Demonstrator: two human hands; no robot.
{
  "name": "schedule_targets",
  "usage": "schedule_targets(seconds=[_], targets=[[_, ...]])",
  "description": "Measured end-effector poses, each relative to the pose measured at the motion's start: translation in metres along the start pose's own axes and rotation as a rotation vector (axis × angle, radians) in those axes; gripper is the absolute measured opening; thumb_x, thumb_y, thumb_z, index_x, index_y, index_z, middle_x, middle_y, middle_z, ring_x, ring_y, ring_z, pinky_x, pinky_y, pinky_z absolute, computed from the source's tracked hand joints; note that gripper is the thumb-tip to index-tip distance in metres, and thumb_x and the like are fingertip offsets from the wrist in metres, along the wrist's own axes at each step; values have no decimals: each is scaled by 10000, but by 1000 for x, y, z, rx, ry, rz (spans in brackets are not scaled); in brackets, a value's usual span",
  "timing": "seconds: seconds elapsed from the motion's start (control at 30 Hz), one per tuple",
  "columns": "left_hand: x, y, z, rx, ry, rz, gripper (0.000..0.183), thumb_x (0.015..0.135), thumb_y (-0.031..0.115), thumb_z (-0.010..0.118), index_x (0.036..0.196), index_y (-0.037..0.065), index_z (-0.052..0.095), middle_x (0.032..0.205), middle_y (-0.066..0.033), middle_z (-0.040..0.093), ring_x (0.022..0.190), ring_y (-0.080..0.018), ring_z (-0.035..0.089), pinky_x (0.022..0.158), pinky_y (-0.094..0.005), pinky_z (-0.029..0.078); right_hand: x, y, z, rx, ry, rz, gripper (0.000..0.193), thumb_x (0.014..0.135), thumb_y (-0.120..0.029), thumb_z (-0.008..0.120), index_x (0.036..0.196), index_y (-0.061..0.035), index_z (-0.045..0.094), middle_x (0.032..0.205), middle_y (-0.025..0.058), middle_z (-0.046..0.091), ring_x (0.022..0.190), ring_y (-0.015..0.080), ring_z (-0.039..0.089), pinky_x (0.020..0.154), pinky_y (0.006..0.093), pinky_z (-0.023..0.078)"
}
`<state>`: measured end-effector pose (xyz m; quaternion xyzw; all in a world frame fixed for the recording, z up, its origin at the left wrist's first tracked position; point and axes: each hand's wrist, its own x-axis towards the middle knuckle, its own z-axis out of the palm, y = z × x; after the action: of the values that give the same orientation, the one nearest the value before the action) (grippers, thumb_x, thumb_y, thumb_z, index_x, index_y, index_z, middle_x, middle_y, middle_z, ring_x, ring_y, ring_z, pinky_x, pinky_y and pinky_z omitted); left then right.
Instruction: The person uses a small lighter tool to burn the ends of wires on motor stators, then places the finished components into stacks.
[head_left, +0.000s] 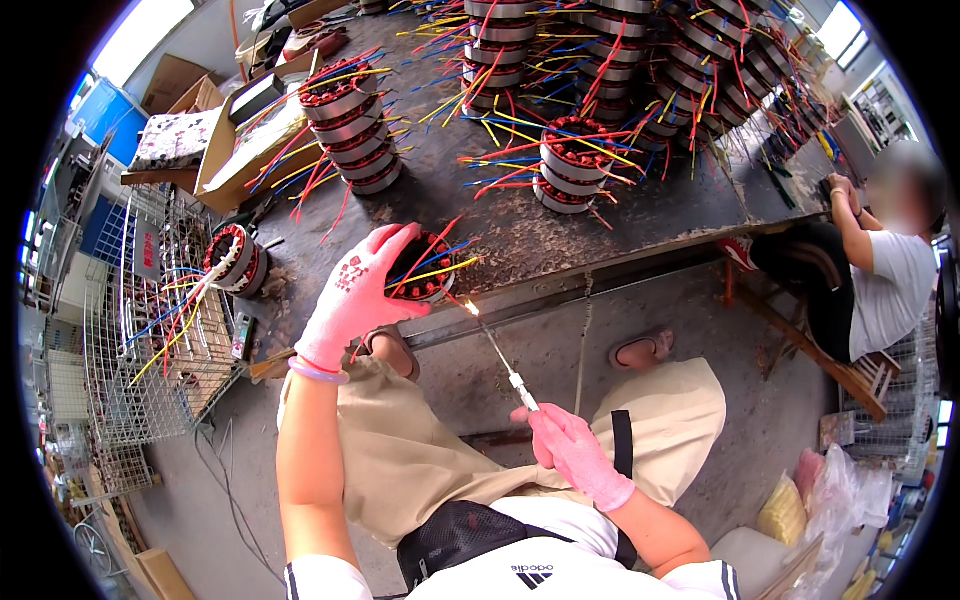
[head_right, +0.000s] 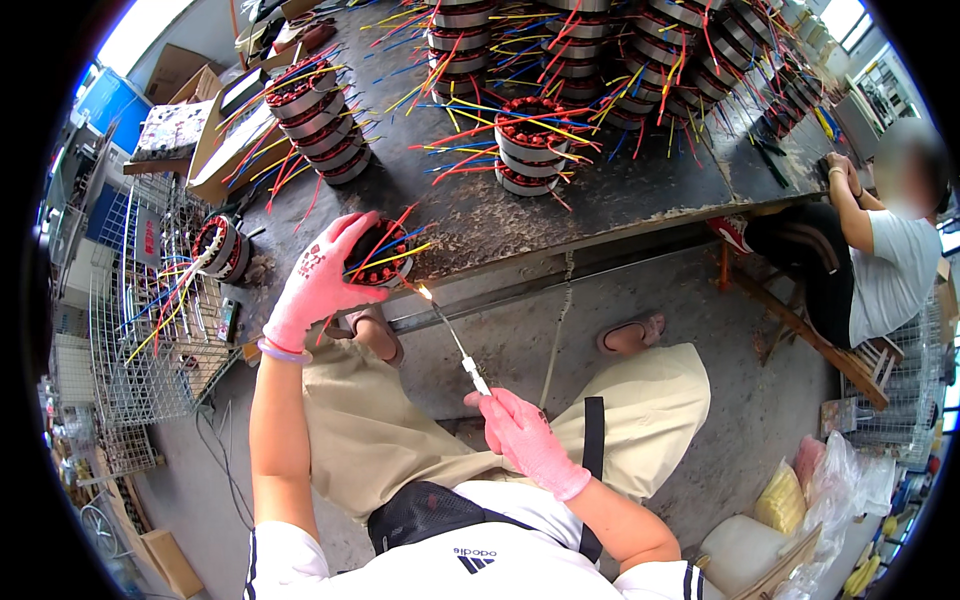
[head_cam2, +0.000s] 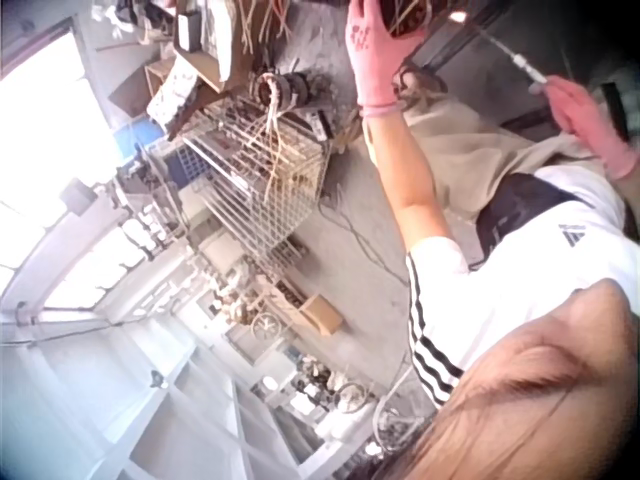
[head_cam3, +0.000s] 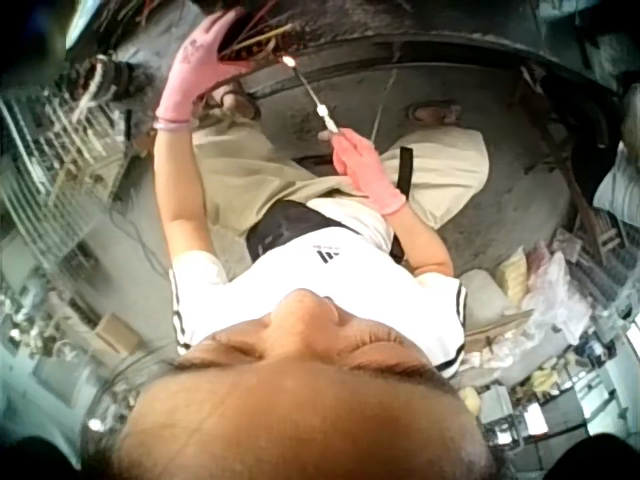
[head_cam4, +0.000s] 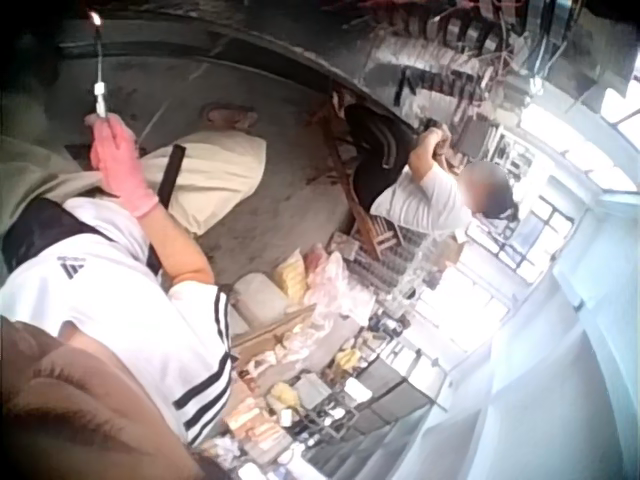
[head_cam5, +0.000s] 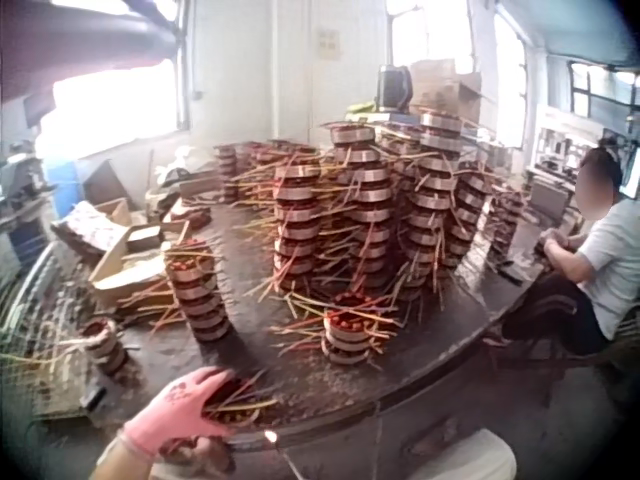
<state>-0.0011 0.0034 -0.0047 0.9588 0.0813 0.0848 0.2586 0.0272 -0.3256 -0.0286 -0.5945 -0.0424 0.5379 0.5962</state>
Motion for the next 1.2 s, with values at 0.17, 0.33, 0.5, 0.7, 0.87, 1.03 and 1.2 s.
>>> schedule_targets(seconds=[0.17,0.33,0.5,0.7,0.87,1.03,1.2], targets=[[0,4,0,4,2,-13,915,587,165,869,1405,58,475,1378,-173,502,1238,-372,517,1038,-400,442,2,3,-2,-6,-15,-17,347,1040,-293,486,1202,-13,612,587,-52,429,540,30,358,492,212,262],[0,7,0,12,22,-22,907,577,198,879,1385,62,491,1361,-164,517,1215,-371,532,1017,-405,455,-1,-6,-1,-71,-1,-23,356,1043,-296,467,1195,-13,618,582,-46,439,517,30,354,485,208,277],[1,8,1,12,33,-4,905,567,208,883,1372,57,499,1345,-163,525,1204,-373,537,1009,-408,459,0,-1,-3,-80,2,-49,321,1042,-266,465,1183,-28,628,609,-39,437,518,39,375,477,220,297],[0,5,2,28,41,20,910,563,202,884,1370,46,493,1338,-168,524,1205,-378,534,1013,-410,457,-4,-15,2,-30,-1,10,283,1043,-213,461,1155,-16,631,648,-47,430,534,43,389,475,223,305],[1,5,3,38,39,31,910,576,201,880,1378,43,482,1336,-172,523,1207,-378,533,1016,-411,454,-5,-15,2,-12,15,14,281,1044,-199,456,1143,-3,631,659,-50,427,537,44,384,480,220,306],[1,7,1,27,32,28,903,587,212,878,1379,39,481,1334,-171,524,1214,-376,526,1023,-412,449,-5,-18,2,-57,10,10,284,1038,-202,459,1127,1,637,660,-39,444,545,47,400,486,225,318],[1,6,1,33,29,31,912,588,220,880,1386,39,478,1332,-170,526,1218,-376,524,1027,-412,446,-3,-13,2,-41,13,-17,285,1033,-205,462,1112,1,643,634,-31,441,544,52,409,494,233,331]])
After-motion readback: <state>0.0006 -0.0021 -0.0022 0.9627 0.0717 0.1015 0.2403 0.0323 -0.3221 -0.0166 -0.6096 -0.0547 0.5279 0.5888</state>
